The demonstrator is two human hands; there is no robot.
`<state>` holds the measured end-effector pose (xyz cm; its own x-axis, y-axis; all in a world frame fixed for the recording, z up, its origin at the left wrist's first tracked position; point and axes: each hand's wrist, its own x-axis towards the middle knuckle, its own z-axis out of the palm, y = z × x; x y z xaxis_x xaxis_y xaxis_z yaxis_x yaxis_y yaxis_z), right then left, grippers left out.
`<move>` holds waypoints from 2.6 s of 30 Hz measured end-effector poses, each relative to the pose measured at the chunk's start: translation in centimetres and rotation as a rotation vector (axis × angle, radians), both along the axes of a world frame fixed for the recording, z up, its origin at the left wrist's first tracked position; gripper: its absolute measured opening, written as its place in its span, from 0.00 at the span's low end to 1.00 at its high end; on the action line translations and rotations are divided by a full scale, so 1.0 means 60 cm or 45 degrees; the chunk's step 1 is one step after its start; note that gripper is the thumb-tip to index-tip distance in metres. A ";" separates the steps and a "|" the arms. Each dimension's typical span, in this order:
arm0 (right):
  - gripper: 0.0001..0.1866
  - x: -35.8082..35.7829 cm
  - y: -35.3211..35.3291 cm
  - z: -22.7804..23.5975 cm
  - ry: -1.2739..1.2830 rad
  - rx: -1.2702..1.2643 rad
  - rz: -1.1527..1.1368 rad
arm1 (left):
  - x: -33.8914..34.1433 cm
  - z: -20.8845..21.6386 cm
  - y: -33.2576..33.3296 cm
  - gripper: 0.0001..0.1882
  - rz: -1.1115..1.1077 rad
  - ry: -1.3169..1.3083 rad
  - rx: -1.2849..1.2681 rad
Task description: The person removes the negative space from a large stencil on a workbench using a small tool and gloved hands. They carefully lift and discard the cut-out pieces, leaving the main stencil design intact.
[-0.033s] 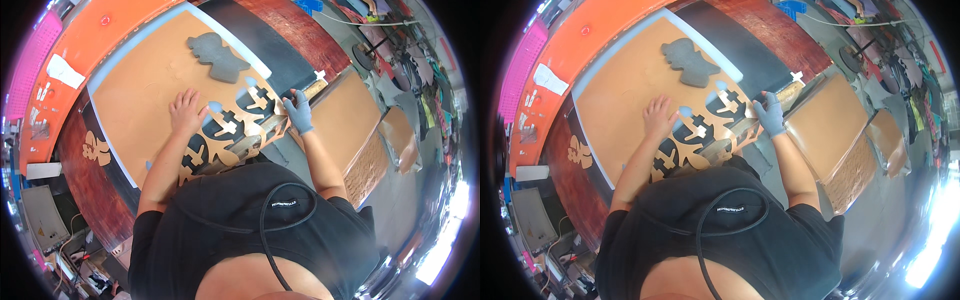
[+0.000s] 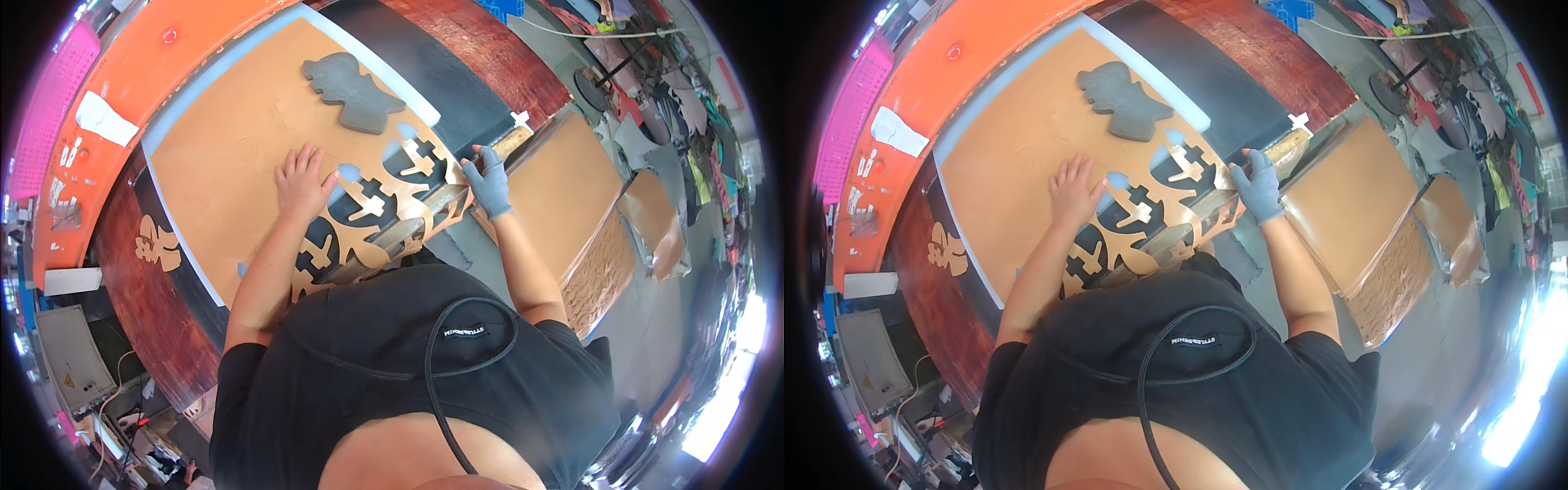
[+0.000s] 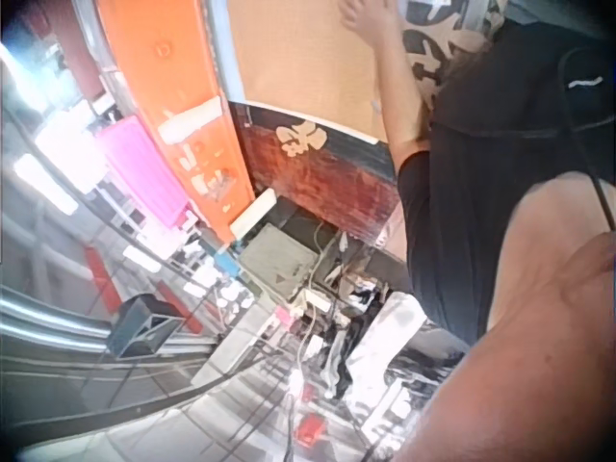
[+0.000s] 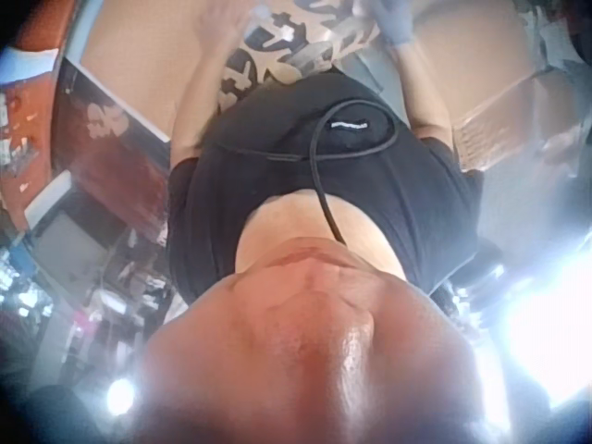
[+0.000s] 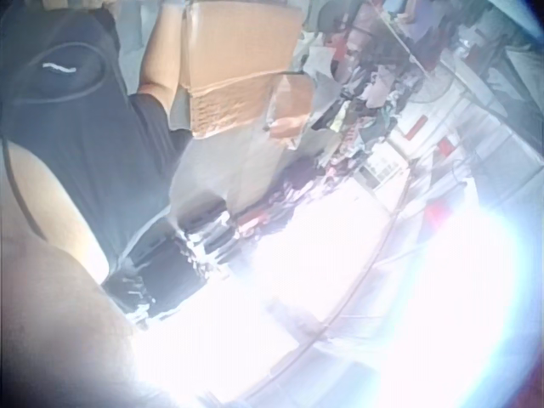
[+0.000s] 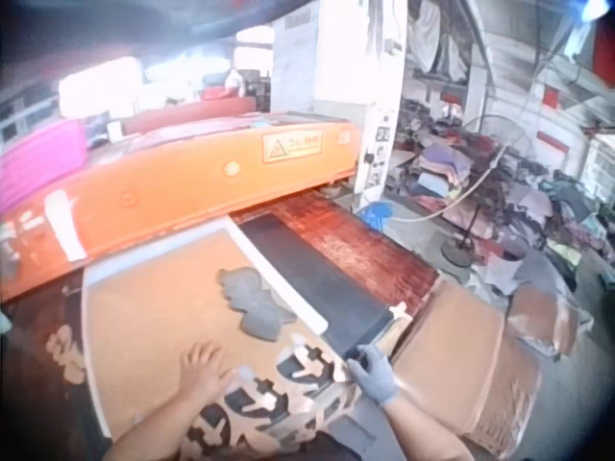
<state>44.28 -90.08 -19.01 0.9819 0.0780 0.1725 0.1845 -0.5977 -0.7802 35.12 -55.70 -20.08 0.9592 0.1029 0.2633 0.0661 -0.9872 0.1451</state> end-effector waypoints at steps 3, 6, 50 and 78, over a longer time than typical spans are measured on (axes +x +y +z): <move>0.18 0.002 -0.017 -0.007 -0.245 -0.092 0.090 | 0.002 0.000 0.003 0.26 -0.003 -0.043 -0.030; 0.14 0.025 -0.013 -0.014 -0.356 -0.137 0.188 | -0.012 0.016 0.000 0.21 -0.105 -0.229 -0.018; 0.07 0.082 -0.020 -0.028 -0.479 -0.210 0.633 | -0.143 0.057 -0.115 0.19 -0.244 -0.073 -0.317; 0.06 0.079 -0.012 -0.026 -0.804 -0.112 0.556 | -0.335 -0.017 -0.105 0.21 -0.106 -0.130 0.183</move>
